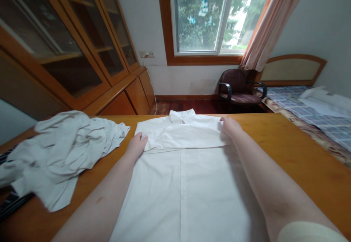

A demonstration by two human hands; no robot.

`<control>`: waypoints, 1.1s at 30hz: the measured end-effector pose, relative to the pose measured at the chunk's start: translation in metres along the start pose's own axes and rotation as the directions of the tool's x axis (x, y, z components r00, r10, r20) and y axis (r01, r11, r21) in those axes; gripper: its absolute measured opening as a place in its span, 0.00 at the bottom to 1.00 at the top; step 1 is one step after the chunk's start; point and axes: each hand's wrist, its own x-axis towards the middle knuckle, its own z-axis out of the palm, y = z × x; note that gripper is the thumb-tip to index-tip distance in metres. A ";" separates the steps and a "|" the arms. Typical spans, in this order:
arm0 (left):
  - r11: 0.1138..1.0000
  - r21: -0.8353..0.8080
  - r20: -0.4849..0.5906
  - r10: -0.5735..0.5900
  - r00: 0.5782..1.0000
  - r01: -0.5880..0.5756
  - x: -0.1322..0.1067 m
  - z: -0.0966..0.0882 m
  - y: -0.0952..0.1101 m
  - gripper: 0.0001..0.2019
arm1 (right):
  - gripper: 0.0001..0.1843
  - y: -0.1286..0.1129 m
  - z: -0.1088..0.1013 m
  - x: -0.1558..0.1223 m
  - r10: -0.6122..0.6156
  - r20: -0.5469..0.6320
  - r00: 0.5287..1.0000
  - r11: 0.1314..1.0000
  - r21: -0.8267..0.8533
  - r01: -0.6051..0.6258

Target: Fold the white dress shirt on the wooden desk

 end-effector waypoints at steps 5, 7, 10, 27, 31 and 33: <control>0.999 0.010 0.004 0.032 0.999 -0.032 0.000 0.000 0.000 0.10 | 0.19 -0.009 0.013 0.021 -0.037 0.033 0.999 0.998 -0.057 0.039; 0.999 0.009 0.001 0.039 0.999 -0.039 0.000 0.001 -0.001 0.09 | 0.16 -0.010 0.014 0.026 -0.023 0.038 0.999 0.998 -0.055 0.025; 0.998 -0.023 -0.025 0.055 0.998 -0.056 0.002 0.001 -0.004 0.09 | 0.14 -0.002 0.013 0.032 0.095 -0.001 0.996 0.996 -0.004 -0.095; 0.972 -0.179 -0.013 0.154 0.988 -0.154 -0.001 0.001 -0.003 0.14 | 0.26 0.049 0.010 0.005 0.360 0.363 0.859 0.829 0.298 -0.473; 0.972 -0.090 -0.023 0.214 0.977 -0.215 -0.001 0.004 -0.002 0.19 | 0.24 0.062 0.005 -0.031 0.119 0.425 0.897 0.879 0.375 -0.294; 0.972 -0.081 -0.023 0.218 0.976 -0.219 0.000 0.005 -0.002 0.20 | 0.25 0.066 0.004 -0.048 0.019 0.367 0.930 0.911 0.376 -0.167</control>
